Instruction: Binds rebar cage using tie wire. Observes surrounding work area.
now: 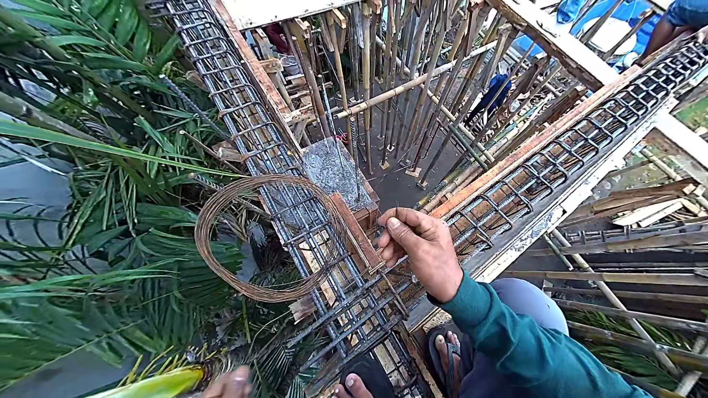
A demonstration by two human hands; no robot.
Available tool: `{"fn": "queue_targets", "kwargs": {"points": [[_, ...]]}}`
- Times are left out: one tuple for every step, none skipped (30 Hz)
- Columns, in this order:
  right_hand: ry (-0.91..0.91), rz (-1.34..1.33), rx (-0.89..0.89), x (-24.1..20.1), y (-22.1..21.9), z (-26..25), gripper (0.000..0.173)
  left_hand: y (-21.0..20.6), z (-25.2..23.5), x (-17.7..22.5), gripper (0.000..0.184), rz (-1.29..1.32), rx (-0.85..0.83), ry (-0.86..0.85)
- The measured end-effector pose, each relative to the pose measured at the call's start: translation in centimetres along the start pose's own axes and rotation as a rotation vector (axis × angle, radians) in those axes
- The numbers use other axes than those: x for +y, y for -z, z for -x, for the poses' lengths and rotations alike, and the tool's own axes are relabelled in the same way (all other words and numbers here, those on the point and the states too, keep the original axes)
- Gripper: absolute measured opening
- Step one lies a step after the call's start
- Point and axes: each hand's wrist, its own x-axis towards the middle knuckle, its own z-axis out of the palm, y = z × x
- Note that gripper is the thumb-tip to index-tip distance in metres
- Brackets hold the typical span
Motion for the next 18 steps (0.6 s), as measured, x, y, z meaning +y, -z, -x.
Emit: {"fn": "queue_targets", "kwargs": {"points": [[0.014, 0.002, -0.002, 0.0, -0.1, 0.1, 0.025, -0.4, 0.1, -0.4, 0.024, -0.217, -0.014, -0.021], [0.031, 0.006, 0.002, 0.2, -0.2, 0.2, 0.025, -1.0, 0.3, -1.0, 0.027, -0.336, -0.018, -0.027], [0.045, 0.010, 0.008, 0.4, -0.2, 0.4, 0.025, -1.4, 0.6, -1.5, 0.036, -0.399, -0.011, -0.023], [0.059, 0.007, 0.017, 0.6, -0.4, 0.6, 0.025, -1.6, 0.8, -1.8, 0.047, -0.416, 0.023, -0.011], [0.081, 0.001, 0.025, 0.8, -0.5, 0.8, 0.024, -1.9, 1.0, -1.8, 0.056, -0.397, 0.089, 0.012], [0.114, -0.003, 0.026, 1.0, -0.6, 1.0, 0.024, -2.2, 1.2, -1.5, 0.058, -0.350, 0.165, 0.058], [0.149, -0.005, 0.017, 1.1, -0.8, 1.2, 0.023, -2.5, 1.2, -1.1, 0.054, -0.270, 0.208, 0.138], [0.174, -0.011, -0.002, 1.3, -1.0, 1.5, 0.023, -2.6, 1.3, -0.7, 0.048, -0.145, 0.186, 0.245], [0.186, -0.021, -0.038, 1.4, -1.4, 2.0, 0.023, -2.6, 1.3, -0.2, 0.048, 0.007, 0.107, 0.341], [0.184, -0.037, -0.091, 1.5, -2.0, 2.6, 0.024, -2.5, 1.2, 0.2, 0.055, 0.166, -0.005, 0.404], [0.175, -0.046, -0.165, 1.6, -2.5, 3.4, 0.024, -2.6, 1.1, 0.5, 0.065, 0.310, -0.123, 0.440], [0.167, -0.045, -0.246, 1.7, -3.1, 4.2, 0.024, -2.9, 1.0, 1.1, 0.074, 0.421, -0.212, 0.468], [0.177, -0.042, -0.325, 1.9, -3.7, 5.1, 0.024, -3.4, 0.9, 2.0, 0.081, 0.499, -0.268, 0.502], [0.216, -0.035, -0.395, 2.2, -4.1, 6.0, 0.023, -3.9, 0.9, 2.9, 0.084, 0.552, -0.284, 0.538], [0.272, -0.023, -0.453, 2.7, -4.5, 6.6, 0.022, -4.3, 0.9, 3.8, 0.084, 0.591, -0.270, 0.560], [0.321, -0.006, -0.503, 3.0, -4.7, 7.2, 0.022, -4.5, 1.0, 4.6, 0.082, 0.629, -0.228, 0.558], [0.355, 0.006, -0.541, 3.3, -4.7, 7.5, 0.022, -4.5, 0.9, 5.1, 0.081, 0.666, -0.186, 0.543], [0.368, 0.008, -0.572, 3.4, -4.6, 7.7, 0.022, -4.3, 0.8, 5.5, 0.080, 0.702, -0.152, 0.529]]}}
